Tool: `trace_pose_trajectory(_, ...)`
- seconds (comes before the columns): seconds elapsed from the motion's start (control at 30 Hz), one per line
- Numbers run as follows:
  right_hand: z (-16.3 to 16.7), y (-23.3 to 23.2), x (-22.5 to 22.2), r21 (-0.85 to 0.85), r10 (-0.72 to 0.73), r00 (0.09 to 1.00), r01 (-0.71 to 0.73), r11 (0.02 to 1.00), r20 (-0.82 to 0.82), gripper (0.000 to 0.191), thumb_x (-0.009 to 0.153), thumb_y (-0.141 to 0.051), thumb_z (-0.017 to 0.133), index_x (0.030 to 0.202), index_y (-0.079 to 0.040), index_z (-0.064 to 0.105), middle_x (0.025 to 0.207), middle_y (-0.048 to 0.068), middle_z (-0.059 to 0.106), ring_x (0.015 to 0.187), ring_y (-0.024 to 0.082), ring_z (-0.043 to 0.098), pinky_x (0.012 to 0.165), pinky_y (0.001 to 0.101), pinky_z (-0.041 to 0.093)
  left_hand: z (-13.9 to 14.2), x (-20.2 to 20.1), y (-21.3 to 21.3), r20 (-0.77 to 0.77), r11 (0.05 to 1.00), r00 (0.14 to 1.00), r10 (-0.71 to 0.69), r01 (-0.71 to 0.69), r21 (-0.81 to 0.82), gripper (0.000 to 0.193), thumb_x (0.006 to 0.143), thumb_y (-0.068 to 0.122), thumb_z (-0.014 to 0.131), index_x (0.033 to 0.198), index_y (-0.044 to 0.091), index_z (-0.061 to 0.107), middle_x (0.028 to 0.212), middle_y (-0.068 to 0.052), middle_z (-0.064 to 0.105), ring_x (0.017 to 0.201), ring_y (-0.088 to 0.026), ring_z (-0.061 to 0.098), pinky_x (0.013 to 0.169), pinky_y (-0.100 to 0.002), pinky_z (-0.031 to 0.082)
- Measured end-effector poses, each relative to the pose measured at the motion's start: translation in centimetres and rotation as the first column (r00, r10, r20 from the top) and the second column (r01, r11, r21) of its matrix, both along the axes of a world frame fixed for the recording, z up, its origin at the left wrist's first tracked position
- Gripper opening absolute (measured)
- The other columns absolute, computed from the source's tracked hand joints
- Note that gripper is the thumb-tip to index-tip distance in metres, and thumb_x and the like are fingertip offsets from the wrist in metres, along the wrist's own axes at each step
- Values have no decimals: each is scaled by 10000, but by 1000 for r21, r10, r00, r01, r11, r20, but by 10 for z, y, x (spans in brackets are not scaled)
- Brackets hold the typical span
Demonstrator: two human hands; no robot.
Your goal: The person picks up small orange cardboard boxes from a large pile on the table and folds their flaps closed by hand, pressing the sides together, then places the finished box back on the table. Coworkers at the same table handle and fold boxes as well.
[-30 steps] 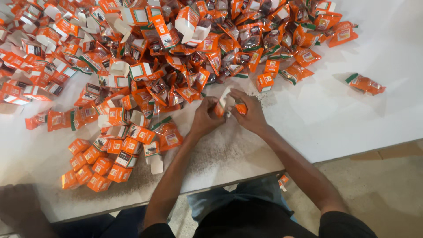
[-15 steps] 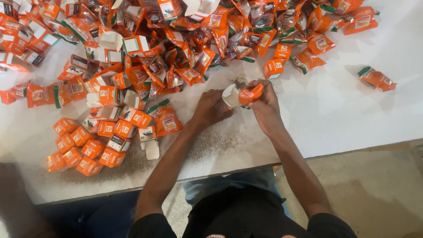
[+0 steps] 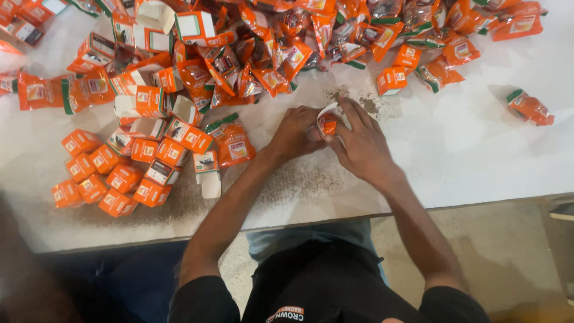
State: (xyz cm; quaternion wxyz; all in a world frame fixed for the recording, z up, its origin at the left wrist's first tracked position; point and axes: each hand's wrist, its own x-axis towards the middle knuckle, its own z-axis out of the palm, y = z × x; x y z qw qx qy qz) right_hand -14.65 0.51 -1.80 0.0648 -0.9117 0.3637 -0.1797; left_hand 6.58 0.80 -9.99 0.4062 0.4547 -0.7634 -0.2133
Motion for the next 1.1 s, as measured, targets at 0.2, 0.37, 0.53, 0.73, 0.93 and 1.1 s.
trace_pose_trajectory(0.2, 11, -32, 20, 85, -146, 954, 173, 981, -261, 99, 905, -208, 718, 920, -133, 781, 1302, 94, 674, 1280, 306, 589, 1024, 458, 509, -7, -7, 1, -2, 999, 1000, -22, 22, -26, 676, 727, 325, 914, 1303, 109, 634, 1184, -52, 695, 1165, -265, 621, 998, -438, 430)
trace_pose_trajectory(0.37, -14, -16, 22, -32, -216, 974, 219, 975, 71, 143, 943, -242, 758, 1047, -151, 793, 1257, 82, 733, 1096, 298, 658, 915, 437, 552, -10, -8, -2, -78, 996, 996, -43, 49, 75, 594, 784, 345, 903, 1275, 128, 647, 1220, -42, 699, 1199, -255, 625, 1037, -413, 458)
trace_pose_trajectory(0.53, -8, -1, 2, -80, -18, 997, 24, 996, 72, 315, 1024, -235, 720, 1318, -124, 738, 1516, 175, 579, 1342, 352, 595, 1063, 468, 518, -8, -6, -1, -34, 997, 999, -22, 24, 68, 690, 693, 327, 929, 1267, 95, 623, 1261, -91, 650, 1247, -291, 561, 1043, -455, 411)
trace_pose_trajectory(0.73, 12, -11, -1, -32, 64, 976, -72, 997, -207, 486, 839, -430, 777, 1195, -104, 719, 1522, 260, 491, 1381, 441, 455, 1086, 565, 413, -2, -3, 3, -57, 1000, 998, -1, 0, -26, 784, 669, 303, 927, 1345, 101, 585, 1285, -124, 612, 1237, -302, 551, 1024, -458, 435)
trace_pose_trajectory(0.93, -14, -19, 4, 83, 32, 974, -13, 996, -223, 477, 878, -360, 730, 1243, -69, 630, 1505, 299, 486, 1341, 444, 508, 1083, 532, 416, -1, -13, 15, -201, 992, 978, 60, -36, 122, 847, 676, 178, 946, 1395, 81, 509, 1277, -141, 609, 1200, -328, 609, 997, -425, 510)
trace_pose_trajectory(1.1, -39, -10, 6, 53, 41, 968, -56, 997, 246, 636, 963, -272, 754, 1434, 13, 434, 1404, 312, 539, 1269, 481, 567, 1054, 541, 488, -1, -18, 12, -437, 981, 886, 156, -89, 170, 681, 818, 78, 902, 1362, 47, 493, 1261, -113, 689, 1179, -210, 713, 1026, -320, 581)
